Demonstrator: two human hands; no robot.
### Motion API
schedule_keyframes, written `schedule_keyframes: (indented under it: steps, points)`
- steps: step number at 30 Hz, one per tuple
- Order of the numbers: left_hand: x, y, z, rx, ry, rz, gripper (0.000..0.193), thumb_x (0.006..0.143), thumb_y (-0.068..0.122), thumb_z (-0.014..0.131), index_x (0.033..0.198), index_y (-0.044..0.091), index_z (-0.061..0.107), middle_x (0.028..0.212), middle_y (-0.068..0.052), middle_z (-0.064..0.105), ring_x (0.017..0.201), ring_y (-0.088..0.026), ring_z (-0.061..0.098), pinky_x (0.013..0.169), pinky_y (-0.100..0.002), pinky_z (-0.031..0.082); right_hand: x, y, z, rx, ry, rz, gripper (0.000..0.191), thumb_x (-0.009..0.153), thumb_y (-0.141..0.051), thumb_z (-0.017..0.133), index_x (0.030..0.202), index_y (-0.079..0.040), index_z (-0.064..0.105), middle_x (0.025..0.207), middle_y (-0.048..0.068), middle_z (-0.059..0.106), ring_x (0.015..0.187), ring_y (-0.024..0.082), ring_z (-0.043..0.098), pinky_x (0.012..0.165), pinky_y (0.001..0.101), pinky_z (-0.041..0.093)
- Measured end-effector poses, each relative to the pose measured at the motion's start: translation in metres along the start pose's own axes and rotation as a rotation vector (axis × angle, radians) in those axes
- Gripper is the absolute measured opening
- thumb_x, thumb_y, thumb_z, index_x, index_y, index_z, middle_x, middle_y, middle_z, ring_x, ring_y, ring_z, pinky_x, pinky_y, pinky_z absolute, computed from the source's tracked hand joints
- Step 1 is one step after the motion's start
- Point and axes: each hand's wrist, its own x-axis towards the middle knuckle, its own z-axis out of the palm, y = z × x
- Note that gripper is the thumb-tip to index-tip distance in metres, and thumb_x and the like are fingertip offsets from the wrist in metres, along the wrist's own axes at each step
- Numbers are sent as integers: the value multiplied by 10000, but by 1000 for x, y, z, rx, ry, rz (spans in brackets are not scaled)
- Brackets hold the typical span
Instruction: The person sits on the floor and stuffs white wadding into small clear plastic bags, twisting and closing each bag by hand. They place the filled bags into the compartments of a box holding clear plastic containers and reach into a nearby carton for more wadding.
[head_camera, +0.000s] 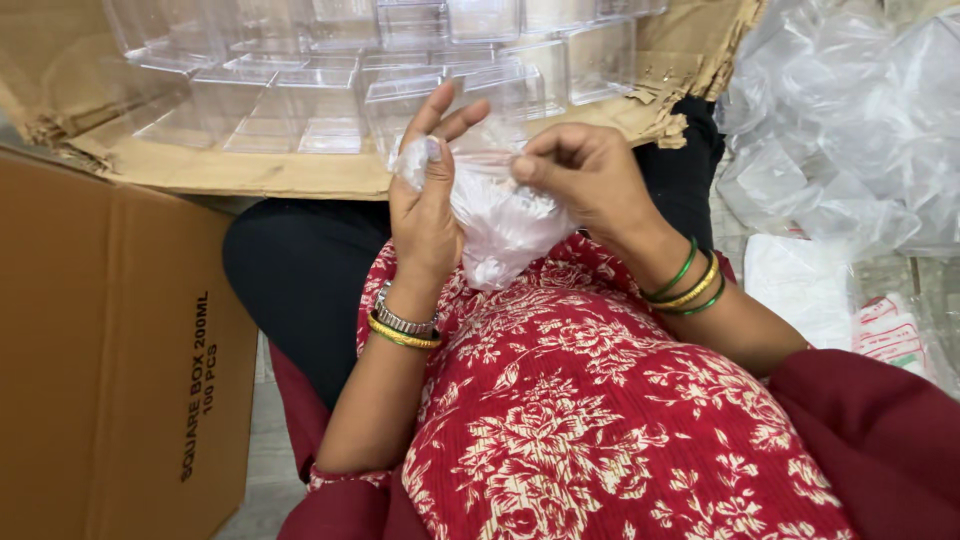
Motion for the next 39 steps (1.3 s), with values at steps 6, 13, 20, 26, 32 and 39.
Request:
schedule_keyframes:
  steps: [6,13,20,26,32,39]
  points:
    - [-5,-19,2,81,99,-58,390,978,14,740,1339,-11,596,1219,-63,673,1057,-117,648,923,-272,559,-15,-8,-10,235,-17,-22,241,960,-98,748,1161,-1,658,996,6,704,883,61,649,799,205,535]
    - [-12,-32,7,257,130,-86,180,975,-8,772,1095,20,640,968,-12,677,871,-73,629,774,-232,535,-8,1,-15,357,88,-85,170,970,37,767,1062,37,624,940,80,719,834,124,681,759,243,567]
    - [-10,-28,7,151,208,-128,130,992,116,714,1074,24,672,927,0,689,812,-60,620,744,-225,517,-19,23,-15,248,178,-42,195,952,-42,715,1141,4,719,889,64,740,730,79,655,624,206,522]
    - [-16,-27,3,138,56,-225,162,1031,206,677,1044,45,660,891,31,661,778,-35,575,682,-220,497,-10,19,-19,149,83,-35,193,1054,-187,679,1014,0,704,862,-6,682,747,52,583,675,213,479]
    - [-9,-24,-1,40,-136,-376,228,1030,251,666,1019,23,676,903,27,665,797,-51,576,725,-231,496,-14,-11,-40,682,-304,115,215,1008,-221,643,931,-21,639,898,41,682,830,132,653,774,301,546]
    - [-1,-10,-44,-135,-284,-528,287,1119,252,635,1027,-12,697,909,-23,688,830,-95,624,763,-269,519,-28,-45,-31,282,-1114,132,441,986,-344,702,1225,27,680,1029,105,756,943,177,743,880,297,585]
